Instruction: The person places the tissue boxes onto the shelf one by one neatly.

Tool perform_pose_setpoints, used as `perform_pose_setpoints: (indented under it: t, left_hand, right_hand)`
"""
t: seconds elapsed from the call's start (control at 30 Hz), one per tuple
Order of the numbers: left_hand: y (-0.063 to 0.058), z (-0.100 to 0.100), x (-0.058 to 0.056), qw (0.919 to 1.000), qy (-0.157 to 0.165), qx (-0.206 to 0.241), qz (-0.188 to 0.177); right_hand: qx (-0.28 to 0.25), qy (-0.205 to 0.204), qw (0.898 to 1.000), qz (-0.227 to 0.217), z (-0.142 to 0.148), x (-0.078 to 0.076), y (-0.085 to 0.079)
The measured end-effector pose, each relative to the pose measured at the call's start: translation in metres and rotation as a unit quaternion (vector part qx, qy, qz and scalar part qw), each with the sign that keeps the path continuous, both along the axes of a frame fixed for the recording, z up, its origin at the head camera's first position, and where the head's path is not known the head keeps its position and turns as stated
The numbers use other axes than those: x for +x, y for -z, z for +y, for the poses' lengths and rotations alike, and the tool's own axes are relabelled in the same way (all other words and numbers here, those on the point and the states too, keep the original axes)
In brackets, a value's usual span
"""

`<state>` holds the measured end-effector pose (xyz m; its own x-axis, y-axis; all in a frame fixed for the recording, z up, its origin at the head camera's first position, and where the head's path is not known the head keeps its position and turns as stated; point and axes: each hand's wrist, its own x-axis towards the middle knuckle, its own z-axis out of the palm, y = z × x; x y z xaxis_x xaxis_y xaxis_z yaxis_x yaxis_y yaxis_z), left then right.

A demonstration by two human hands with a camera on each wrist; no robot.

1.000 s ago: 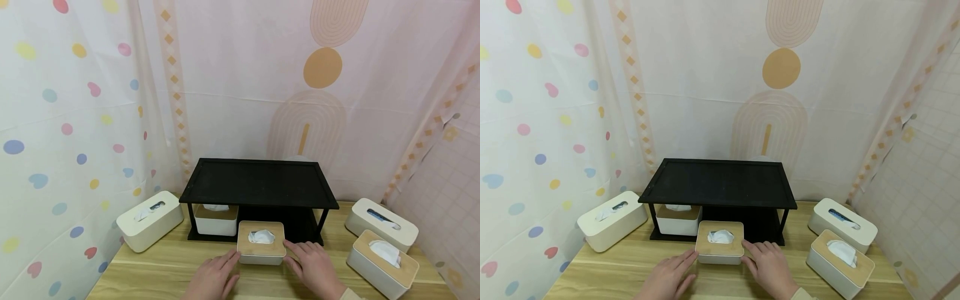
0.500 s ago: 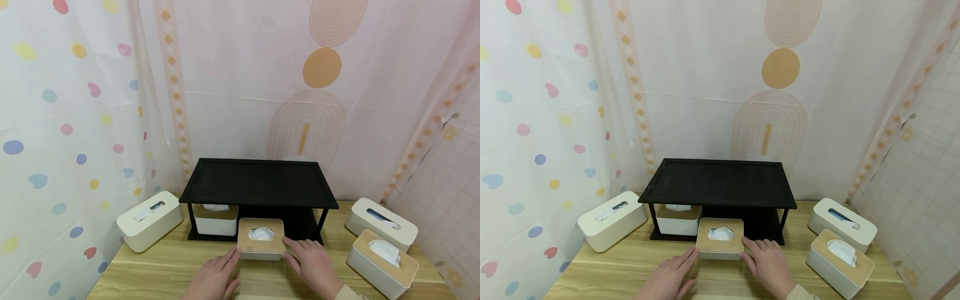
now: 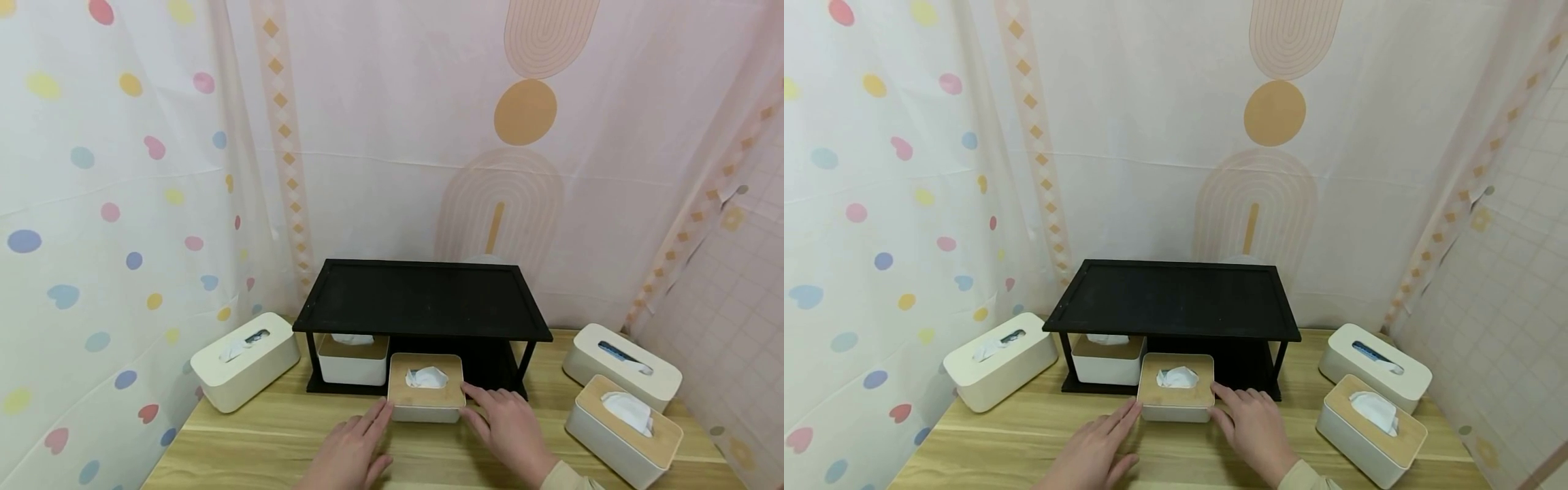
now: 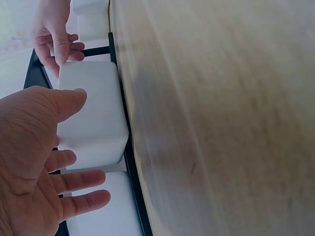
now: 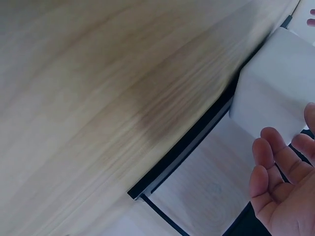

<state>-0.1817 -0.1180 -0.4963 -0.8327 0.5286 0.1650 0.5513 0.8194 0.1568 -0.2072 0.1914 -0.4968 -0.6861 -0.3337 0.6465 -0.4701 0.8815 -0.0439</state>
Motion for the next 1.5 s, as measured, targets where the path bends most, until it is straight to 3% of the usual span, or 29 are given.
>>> perform_pose_setpoints:
  t: [0.4,0.9,1.5]
  left_hand:
    - [0.001,0.001,-0.005,0.9997,-0.01,0.014,-0.017]
    - [0.003,0.003,-0.009,0.9992,-0.007,0.039,0.002]
    - [0.005,0.007,-0.023,0.9968,0.01,0.074,0.029]
  right_hand:
    - [-0.054,0.021,0.993,-0.099,-0.003,-0.005,-0.007]
    - [-0.052,0.034,0.981,-0.182,-0.004,-0.009,-0.015]
    - [-0.064,0.014,0.976,-0.208,-0.002,-0.019,-0.015]
